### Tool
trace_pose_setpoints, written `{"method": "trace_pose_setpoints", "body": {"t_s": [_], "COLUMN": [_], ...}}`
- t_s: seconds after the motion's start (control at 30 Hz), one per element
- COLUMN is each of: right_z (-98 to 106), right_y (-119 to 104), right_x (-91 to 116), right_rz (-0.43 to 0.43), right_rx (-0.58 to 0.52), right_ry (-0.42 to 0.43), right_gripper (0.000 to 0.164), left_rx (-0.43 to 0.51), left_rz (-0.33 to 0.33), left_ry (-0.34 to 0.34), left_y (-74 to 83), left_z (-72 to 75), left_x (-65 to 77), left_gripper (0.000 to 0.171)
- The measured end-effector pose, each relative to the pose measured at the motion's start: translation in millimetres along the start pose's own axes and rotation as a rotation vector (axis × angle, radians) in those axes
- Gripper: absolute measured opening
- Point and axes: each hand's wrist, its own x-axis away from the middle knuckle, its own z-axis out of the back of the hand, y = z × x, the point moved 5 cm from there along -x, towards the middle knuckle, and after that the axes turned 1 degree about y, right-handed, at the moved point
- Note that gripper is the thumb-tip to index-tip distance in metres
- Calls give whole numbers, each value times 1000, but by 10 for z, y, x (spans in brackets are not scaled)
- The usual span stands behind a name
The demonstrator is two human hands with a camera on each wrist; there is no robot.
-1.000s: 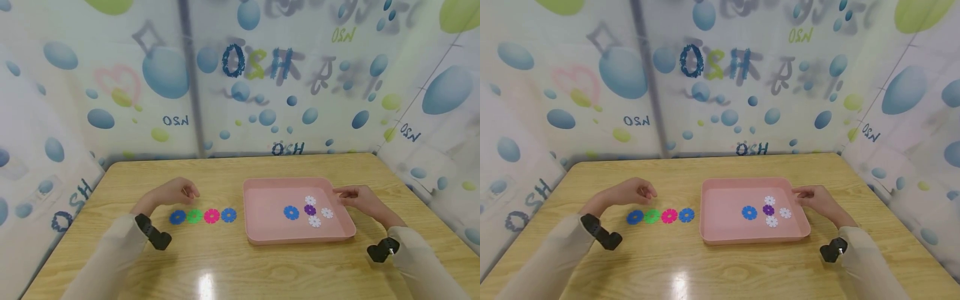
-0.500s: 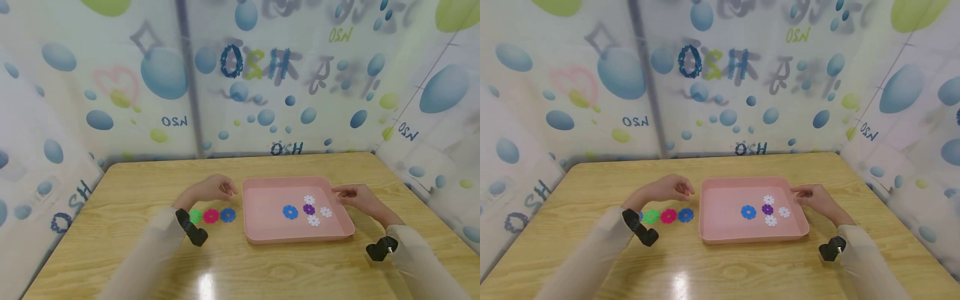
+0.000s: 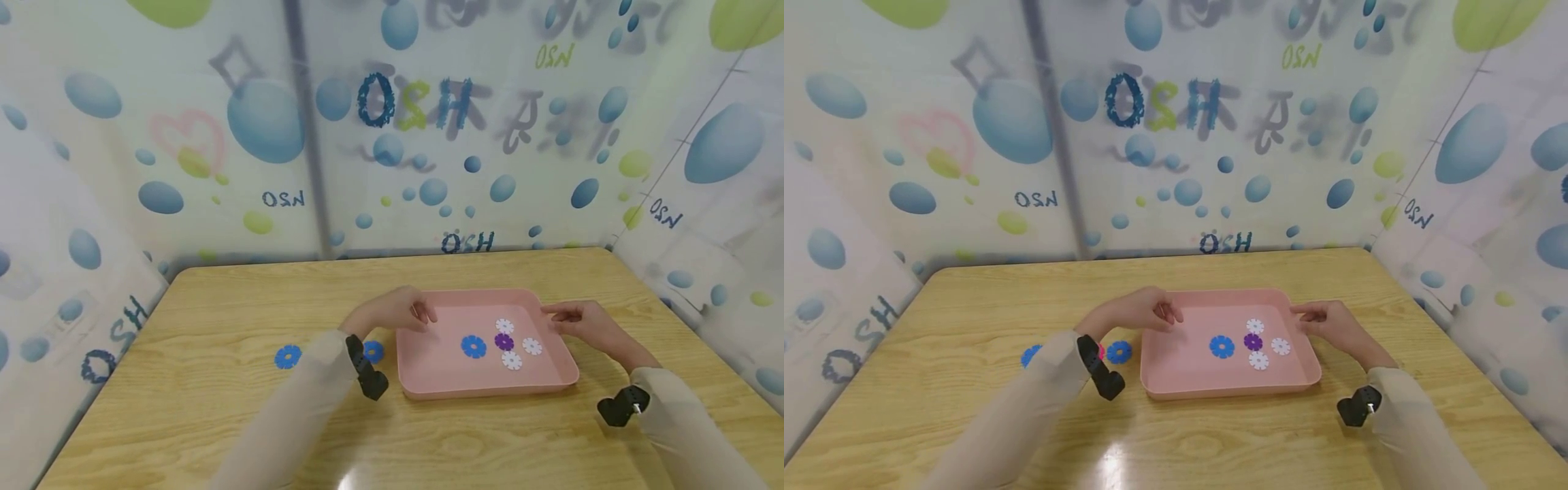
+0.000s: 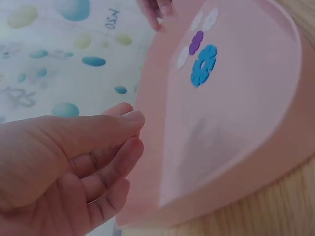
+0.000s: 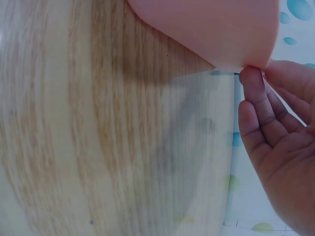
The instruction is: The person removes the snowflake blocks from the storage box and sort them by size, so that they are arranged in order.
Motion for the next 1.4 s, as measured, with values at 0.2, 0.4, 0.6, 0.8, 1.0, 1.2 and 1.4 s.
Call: {"method": "trace_pose_setpoints", "body": {"t_s": [0.2,0.4,0.6,0.8,1.0,1.2,1.4], "right_z": [1,1,7,3,4,6,6], "right_y": [-4,-8,-1,11,12,0,-20], "right_x": [7,3,3,-3,-10,-3,11], "right_rz": [4,6,13,13,30,38,34], "right_rx": [-6,-6,1,0,-3,-9,-18], "right_ry": [-2,0,7,11,13,13,10], "right_gripper": [40,41,40,41,39,38,39], "left_rx": [-32,-33,-30,-1,-12,-4,-10], "left_rz": [77,156,169,229,314,388,406], "left_ry": [-32,-79,-114,-136,-116,-94,-79], "left_y": [94,132,175,195,175,153,165], "left_z": [-138,-263,-400,-509,-554,-572,-598], "left_x": [-181,-329,-459,-557,-583,-564,-568], "left_gripper": [18,18,19,21,20,23,25]}}
